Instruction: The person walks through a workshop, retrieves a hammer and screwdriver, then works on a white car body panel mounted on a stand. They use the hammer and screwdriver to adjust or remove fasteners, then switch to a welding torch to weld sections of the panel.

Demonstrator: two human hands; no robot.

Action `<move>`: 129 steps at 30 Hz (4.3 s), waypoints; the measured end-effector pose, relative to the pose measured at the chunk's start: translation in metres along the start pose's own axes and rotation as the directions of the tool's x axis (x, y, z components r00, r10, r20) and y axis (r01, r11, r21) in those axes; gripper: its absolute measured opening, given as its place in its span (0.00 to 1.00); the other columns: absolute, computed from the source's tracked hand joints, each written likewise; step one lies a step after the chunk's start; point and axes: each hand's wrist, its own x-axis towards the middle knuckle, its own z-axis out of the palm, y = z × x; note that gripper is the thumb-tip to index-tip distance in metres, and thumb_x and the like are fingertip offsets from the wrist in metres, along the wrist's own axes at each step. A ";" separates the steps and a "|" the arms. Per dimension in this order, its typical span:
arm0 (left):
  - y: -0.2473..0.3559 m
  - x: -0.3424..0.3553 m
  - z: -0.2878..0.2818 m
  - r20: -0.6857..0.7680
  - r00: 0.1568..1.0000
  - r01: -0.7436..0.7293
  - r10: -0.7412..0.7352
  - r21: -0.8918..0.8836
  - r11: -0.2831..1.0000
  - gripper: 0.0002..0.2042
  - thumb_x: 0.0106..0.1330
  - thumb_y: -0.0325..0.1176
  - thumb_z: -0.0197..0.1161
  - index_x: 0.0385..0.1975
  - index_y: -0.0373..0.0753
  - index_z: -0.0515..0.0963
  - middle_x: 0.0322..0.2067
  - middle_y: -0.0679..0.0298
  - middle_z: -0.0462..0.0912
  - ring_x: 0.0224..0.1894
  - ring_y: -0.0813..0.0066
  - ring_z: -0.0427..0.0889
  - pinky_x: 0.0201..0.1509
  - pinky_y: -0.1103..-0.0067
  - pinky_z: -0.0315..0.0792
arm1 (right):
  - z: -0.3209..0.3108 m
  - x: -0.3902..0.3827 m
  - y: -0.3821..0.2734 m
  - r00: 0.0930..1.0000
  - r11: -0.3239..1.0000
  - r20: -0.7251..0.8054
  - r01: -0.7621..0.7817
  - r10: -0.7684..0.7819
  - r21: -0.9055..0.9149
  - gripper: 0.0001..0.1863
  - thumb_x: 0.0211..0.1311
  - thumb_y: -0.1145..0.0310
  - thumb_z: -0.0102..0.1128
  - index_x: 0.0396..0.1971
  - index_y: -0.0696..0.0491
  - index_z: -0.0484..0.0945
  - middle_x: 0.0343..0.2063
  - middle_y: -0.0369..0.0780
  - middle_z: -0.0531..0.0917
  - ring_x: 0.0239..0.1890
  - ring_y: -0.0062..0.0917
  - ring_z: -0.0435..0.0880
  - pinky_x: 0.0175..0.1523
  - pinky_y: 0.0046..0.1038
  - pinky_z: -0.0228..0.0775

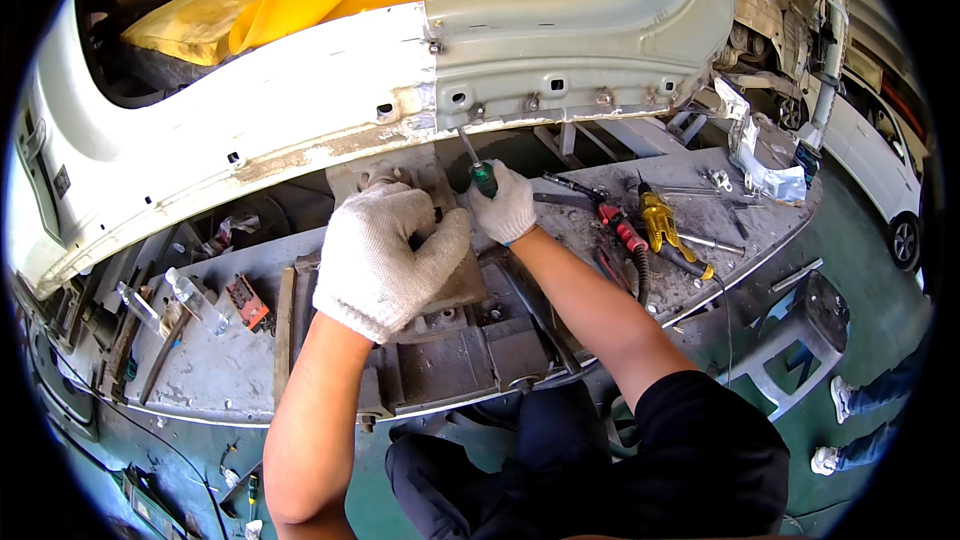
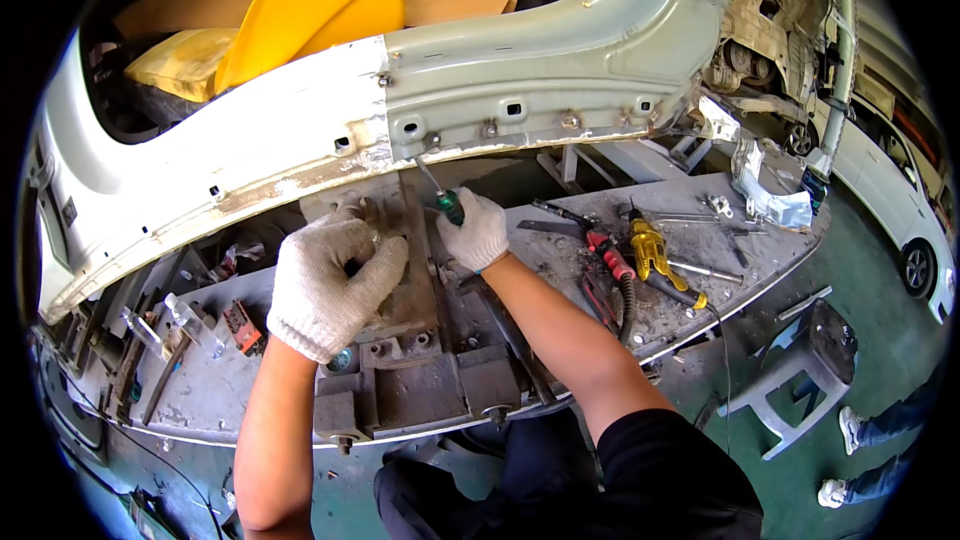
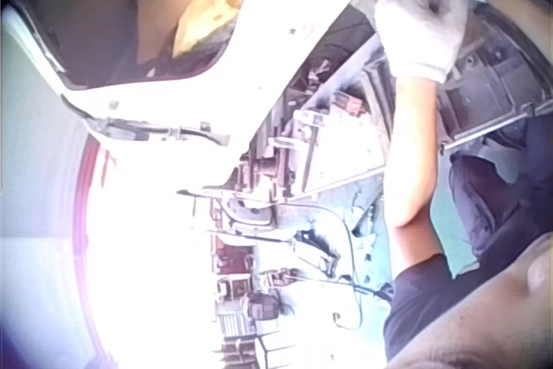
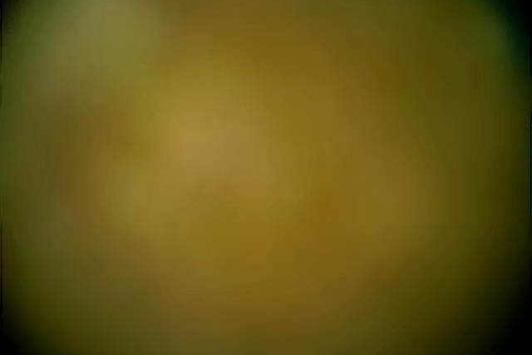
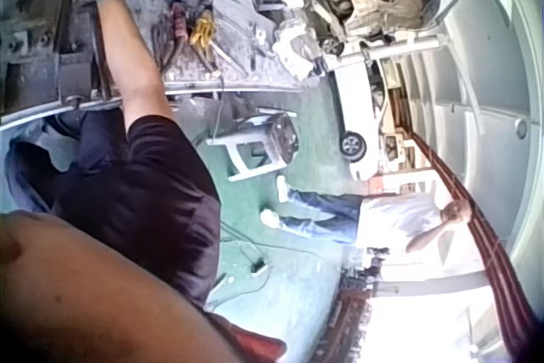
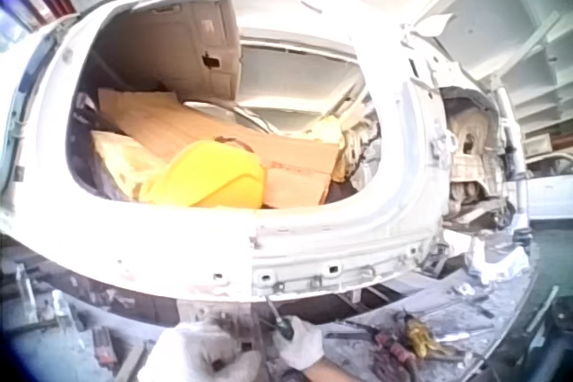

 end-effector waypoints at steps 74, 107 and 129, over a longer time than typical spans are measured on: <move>-0.007 -0.006 0.001 -0.009 0.982 0.189 -0.189 0.002 0.982 0.17 0.69 0.40 0.70 0.22 0.34 0.81 0.21 0.52 0.80 0.25 0.57 0.79 0.34 0.67 0.75 | -0.026 -0.028 -0.028 0.945 0.961 0.231 -0.258 0.230 0.100 0.18 0.68 0.58 0.65 0.48 0.53 0.75 0.39 0.59 0.84 0.47 0.61 0.83 0.49 0.54 0.76; -0.010 -0.007 0.005 -0.031 0.985 0.168 -0.169 -0.036 0.985 0.18 0.71 0.36 0.70 0.22 0.30 0.79 0.18 0.55 0.76 0.21 0.71 0.71 0.32 0.71 0.72 | -0.013 -0.012 -0.021 0.980 0.985 0.135 -0.158 0.148 0.071 0.12 0.64 0.64 0.66 0.42 0.55 0.78 0.36 0.54 0.85 0.44 0.56 0.86 0.48 0.49 0.79; -0.006 -0.007 0.005 -0.072 0.978 0.193 -0.195 -0.026 0.981 0.18 0.69 0.36 0.72 0.19 0.32 0.79 0.19 0.50 0.77 0.20 0.59 0.75 0.31 0.68 0.72 | -0.021 -0.003 -0.022 0.979 0.989 0.148 -0.143 0.137 0.031 0.12 0.65 0.63 0.66 0.43 0.54 0.79 0.35 0.54 0.85 0.42 0.58 0.85 0.47 0.51 0.78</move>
